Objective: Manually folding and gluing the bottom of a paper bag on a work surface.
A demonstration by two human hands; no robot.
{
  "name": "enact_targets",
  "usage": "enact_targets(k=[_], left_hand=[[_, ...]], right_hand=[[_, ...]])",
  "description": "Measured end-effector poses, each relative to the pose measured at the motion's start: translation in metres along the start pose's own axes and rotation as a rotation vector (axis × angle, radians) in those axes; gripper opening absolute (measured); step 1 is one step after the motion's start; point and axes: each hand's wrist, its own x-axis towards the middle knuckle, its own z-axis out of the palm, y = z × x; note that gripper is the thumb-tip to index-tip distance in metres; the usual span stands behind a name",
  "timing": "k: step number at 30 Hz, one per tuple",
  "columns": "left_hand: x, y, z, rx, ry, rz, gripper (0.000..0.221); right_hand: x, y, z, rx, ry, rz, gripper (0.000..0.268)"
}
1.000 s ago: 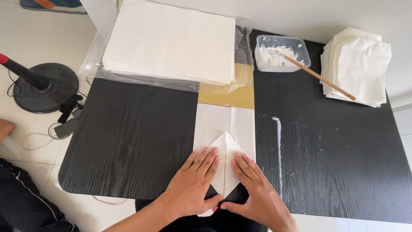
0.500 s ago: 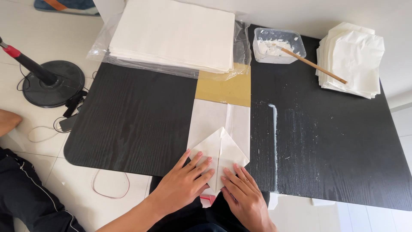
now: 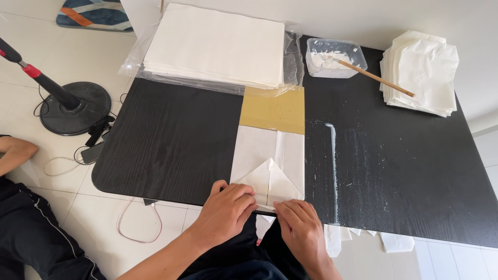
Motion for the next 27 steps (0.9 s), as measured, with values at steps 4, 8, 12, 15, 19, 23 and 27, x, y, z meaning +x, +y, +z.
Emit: enact_targets(k=[4,8,12,15,19,23,27], left_hand=[[0.008,0.0,0.001,-0.021,-0.004,-0.024,0.01],[0.015,-0.003,0.008,-0.033,-0.053,-0.142,0.021],[0.022,-0.014,0.024,0.062,-0.03,-0.218,0.063],[0.035,-0.02,0.022,0.095,-0.164,-0.236,0.062],[0.052,-0.03,0.013,-0.016,-0.281,-0.283,0.05],[0.06,-0.035,0.01,-0.105,-0.402,-0.382,0.031],[0.058,-0.041,0.014,-0.152,-0.369,-0.365,0.034]], right_hand=[[0.005,-0.002,0.005,-0.016,0.037,0.097,0.013],[0.01,0.0,0.005,0.0,-0.031,0.286,0.02],[0.02,0.005,0.009,-0.033,-0.11,0.409,0.036],[0.033,0.018,0.008,-0.089,-0.23,0.403,0.038],[0.059,0.02,-0.007,0.005,-0.393,0.497,0.038],[0.061,0.03,-0.005,0.142,-0.393,0.542,0.037],[0.058,0.038,-0.003,0.192,-0.366,0.549,0.043]])
